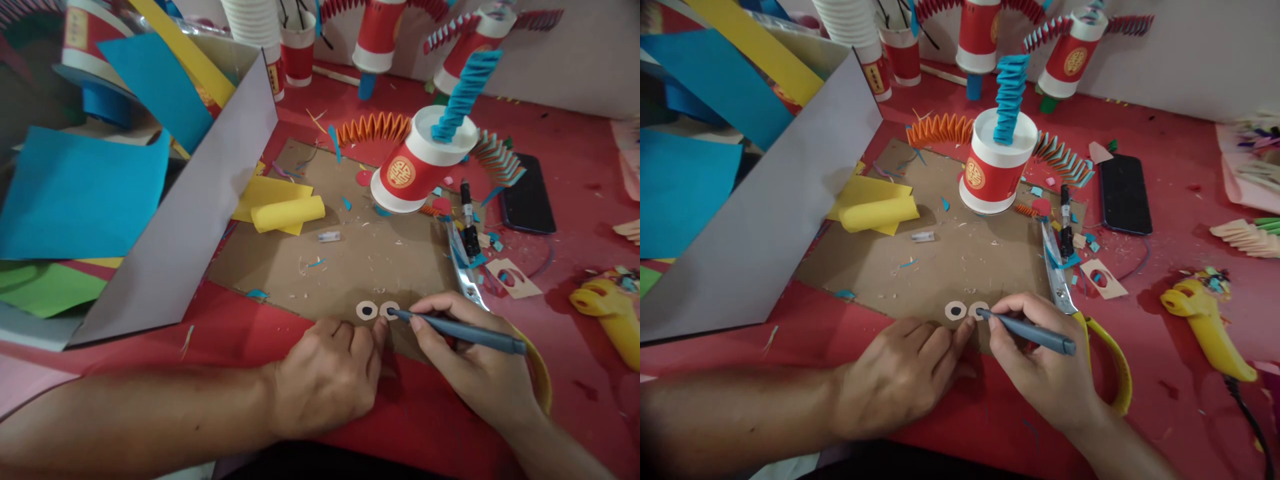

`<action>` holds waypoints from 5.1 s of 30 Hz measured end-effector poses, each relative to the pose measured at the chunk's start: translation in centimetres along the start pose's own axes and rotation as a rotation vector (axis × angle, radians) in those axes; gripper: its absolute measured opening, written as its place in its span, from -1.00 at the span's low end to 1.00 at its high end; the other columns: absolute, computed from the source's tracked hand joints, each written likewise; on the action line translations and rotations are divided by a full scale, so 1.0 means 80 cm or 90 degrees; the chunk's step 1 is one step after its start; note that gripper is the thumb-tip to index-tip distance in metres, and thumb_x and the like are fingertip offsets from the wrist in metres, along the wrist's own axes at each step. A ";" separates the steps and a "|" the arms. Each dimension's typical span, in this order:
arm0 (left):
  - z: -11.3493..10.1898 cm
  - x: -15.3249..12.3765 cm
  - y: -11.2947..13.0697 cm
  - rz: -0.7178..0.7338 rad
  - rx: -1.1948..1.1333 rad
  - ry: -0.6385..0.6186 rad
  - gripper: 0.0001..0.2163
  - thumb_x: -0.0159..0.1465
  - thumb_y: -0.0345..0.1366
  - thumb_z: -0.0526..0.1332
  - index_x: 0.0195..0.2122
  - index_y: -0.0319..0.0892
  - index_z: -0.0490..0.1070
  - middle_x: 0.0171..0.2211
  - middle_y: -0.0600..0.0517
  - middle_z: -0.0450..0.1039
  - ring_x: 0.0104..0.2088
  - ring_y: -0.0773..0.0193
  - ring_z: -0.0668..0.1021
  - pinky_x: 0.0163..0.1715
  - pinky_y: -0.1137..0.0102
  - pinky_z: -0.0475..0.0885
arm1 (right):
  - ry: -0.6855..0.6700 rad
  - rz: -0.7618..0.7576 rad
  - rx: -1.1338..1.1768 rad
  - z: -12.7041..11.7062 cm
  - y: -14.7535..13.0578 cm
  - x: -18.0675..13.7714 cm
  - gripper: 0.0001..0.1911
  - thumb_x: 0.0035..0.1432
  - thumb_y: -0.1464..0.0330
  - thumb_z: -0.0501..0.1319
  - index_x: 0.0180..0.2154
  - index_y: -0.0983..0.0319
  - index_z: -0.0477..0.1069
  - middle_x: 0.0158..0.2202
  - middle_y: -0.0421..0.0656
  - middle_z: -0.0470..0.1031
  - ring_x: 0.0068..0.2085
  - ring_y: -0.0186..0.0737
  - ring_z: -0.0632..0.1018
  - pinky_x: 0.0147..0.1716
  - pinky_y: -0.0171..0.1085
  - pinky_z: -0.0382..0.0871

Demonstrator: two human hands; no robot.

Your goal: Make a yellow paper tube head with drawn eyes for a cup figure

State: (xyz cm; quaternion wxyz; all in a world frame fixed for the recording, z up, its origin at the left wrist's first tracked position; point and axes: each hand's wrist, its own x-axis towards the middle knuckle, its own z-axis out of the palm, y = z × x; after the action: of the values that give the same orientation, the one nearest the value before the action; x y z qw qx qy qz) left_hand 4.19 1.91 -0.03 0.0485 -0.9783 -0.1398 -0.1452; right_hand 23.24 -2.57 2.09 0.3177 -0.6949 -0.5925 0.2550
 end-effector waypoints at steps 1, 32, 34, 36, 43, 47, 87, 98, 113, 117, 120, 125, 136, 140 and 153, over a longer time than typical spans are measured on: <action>0.000 0.001 0.000 -0.001 -0.001 0.000 -0.72 0.29 -0.48 0.10 0.00 -0.52 0.36 -0.52 0.01 0.40 -0.57 0.33 0.44 -0.62 0.39 0.38 | 0.002 0.000 -0.001 0.000 0.000 0.000 -0.96 0.09 0.37 0.22 -0.40 0.18 0.42 -0.55 -0.28 0.47 -0.60 -0.38 0.45 -0.64 -0.40 0.32; -0.002 0.002 -0.002 0.008 -0.008 -0.005 -0.72 0.28 -0.48 0.11 -0.02 -0.52 0.39 -0.52 0.00 0.42 -0.56 0.31 0.45 -0.61 0.39 0.40 | -0.006 0.011 -0.011 0.001 -0.001 0.001 -0.97 0.09 0.37 0.21 -0.40 0.17 0.41 -0.54 -0.27 0.48 -0.58 -0.35 0.46 -0.61 -0.37 0.32; -0.002 0.002 -0.002 0.007 -0.011 -0.003 -0.73 0.28 -0.48 0.11 -0.02 -0.53 0.39 -0.52 -0.01 0.42 -0.56 0.31 0.46 -0.61 0.38 0.40 | -0.009 0.003 -0.014 0.001 -0.001 0.001 -0.97 0.09 0.38 0.21 -0.40 0.17 0.42 -0.53 -0.26 0.49 -0.56 -0.35 0.48 -0.60 -0.37 0.33; -0.002 0.003 -0.002 0.007 -0.015 -0.005 -0.73 0.28 -0.48 0.11 -0.03 -0.53 0.39 -0.52 -0.01 0.42 -0.56 0.30 0.46 -0.62 0.38 0.40 | -0.012 0.005 -0.011 0.001 0.000 0.001 -0.97 0.09 0.38 0.21 -0.40 0.17 0.41 -0.54 -0.27 0.47 -0.58 -0.36 0.46 -0.60 -0.38 0.32; -0.002 0.003 -0.003 0.004 -0.015 -0.015 -0.70 0.28 -0.48 0.11 0.00 -0.53 0.37 -0.51 0.00 0.42 -0.56 0.30 0.46 -0.63 0.38 0.38 | -0.014 0.013 -0.003 0.001 0.000 -0.001 -0.98 0.09 0.39 0.21 -0.40 0.18 0.41 -0.54 -0.28 0.45 -0.59 -0.38 0.43 -0.62 -0.40 0.30; -0.003 0.003 -0.003 0.006 -0.020 -0.014 -0.69 0.27 -0.48 0.12 0.01 -0.54 0.37 -0.50 -0.02 0.43 -0.56 0.28 0.46 -0.63 0.37 0.36 | -0.013 0.024 0.024 0.000 0.003 -0.004 -0.96 0.10 0.40 0.19 -0.40 0.17 0.37 -0.61 -0.33 0.36 -0.66 -0.43 0.34 -0.70 -0.42 0.20; -0.002 0.005 -0.008 0.204 -0.239 0.320 -0.74 0.15 -0.27 0.33 -0.62 -0.21 0.36 -0.69 0.18 0.11 -0.71 0.47 0.19 -0.72 0.39 -0.03 | 0.257 -0.057 0.062 -0.005 0.019 -0.004 -0.82 0.19 0.44 0.21 -0.17 0.11 0.49 -0.27 -0.24 0.57 -0.30 -0.32 0.56 -0.28 -0.31 0.47; 0.007 0.003 -0.042 -0.319 -0.263 0.390 -0.80 0.26 -0.56 0.02 -0.18 -0.18 0.28 -0.34 -0.01 0.40 -0.32 0.30 0.43 -0.33 0.38 0.38 | 0.130 -0.184 -0.142 -0.005 0.030 0.008 -0.62 0.19 0.51 0.09 0.00 0.11 0.43 -0.21 -0.13 0.54 -0.13 -0.08 0.43 -0.08 -0.04 0.34; 0.010 0.007 -0.050 -0.458 -0.210 0.435 -0.72 0.17 -0.57 0.00 -0.13 -0.19 0.29 -0.24 -0.05 0.31 -0.22 0.25 0.42 -0.20 0.37 0.39 | -0.007 -0.267 -0.396 -0.006 0.039 0.008 -0.29 -0.01 0.71 -0.04 0.16 0.19 0.33 0.10 -0.05 0.43 0.03 0.05 0.34 -0.05 0.05 0.28; 0.009 0.004 -0.048 -0.469 -0.207 0.346 -0.75 0.19 -0.56 0.00 -0.19 -0.18 0.33 -0.22 -0.06 0.34 -0.23 0.26 0.46 -0.21 0.39 0.40 | 0.065 -0.275 -0.342 -0.007 0.037 0.006 -0.30 -0.05 0.72 -0.04 0.10 0.21 0.39 0.08 -0.01 0.43 0.06 0.02 0.33 0.01 0.02 0.28; 0.010 0.004 -0.045 -0.456 -0.181 0.263 -0.74 0.17 -0.56 0.01 -0.19 -0.18 0.36 -0.20 -0.08 0.37 -0.20 0.22 0.48 -0.18 0.36 0.42 | 0.121 -0.275 -0.254 -0.010 0.038 0.006 -0.38 0.00 0.69 -0.03 0.02 0.18 0.46 -0.06 -0.03 0.50 0.00 -0.02 0.37 0.01 -0.01 0.30; 0.014 0.005 -0.038 -0.450 -0.151 0.128 -0.71 0.15 -0.55 0.02 -0.16 -0.18 0.37 -0.14 -0.11 0.39 -0.15 0.17 0.50 -0.14 0.32 0.44 | 0.154 -0.250 -0.207 -0.013 0.040 0.008 -0.66 0.16 0.53 0.05 -0.14 0.21 0.52 -0.17 -0.02 0.54 -0.08 0.01 0.37 -0.03 0.01 0.26; 0.009 0.005 -0.038 -0.449 -0.177 0.168 -0.66 0.15 -0.59 0.00 -0.10 -0.19 0.36 -0.12 -0.11 0.40 -0.14 0.16 0.50 -0.12 0.29 0.44 | 0.044 -0.240 -0.261 0.016 0.014 -0.006 -0.88 0.14 0.36 0.21 -0.25 0.17 0.48 -0.17 -0.07 0.49 -0.08 0.03 0.32 -0.15 -0.06 0.11; 0.007 0.001 -0.037 -0.435 -0.202 0.228 -0.69 0.19 -0.56 0.02 -0.10 -0.17 0.36 -0.13 -0.09 0.39 -0.12 0.19 0.50 -0.10 0.31 0.43 | 0.047 -0.232 -0.261 0.020 0.011 -0.004 -0.95 0.10 0.40 0.23 -0.32 0.18 0.44 -0.21 -0.09 0.49 -0.11 0.02 0.33 -0.21 -0.10 0.08; 0.000 -0.009 -0.043 -0.556 -0.244 0.361 -0.74 0.12 -0.57 0.10 -0.19 -0.18 0.37 -0.23 0.00 0.36 -0.50 0.39 0.39 -0.40 0.43 0.41 | 0.086 -0.222 -0.209 0.022 0.014 -0.003 -0.92 0.13 0.42 0.21 -0.42 0.19 0.42 -0.36 -0.15 0.54 -0.18 -0.07 0.40 -0.19 -0.14 0.10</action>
State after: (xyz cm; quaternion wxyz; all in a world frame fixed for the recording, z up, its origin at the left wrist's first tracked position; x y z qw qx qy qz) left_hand 2.50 5.02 -0.04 -0.1593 -0.7433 -0.4852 -0.4321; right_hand 22.67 -2.68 0.05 0.2787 -0.6398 -0.7145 0.0499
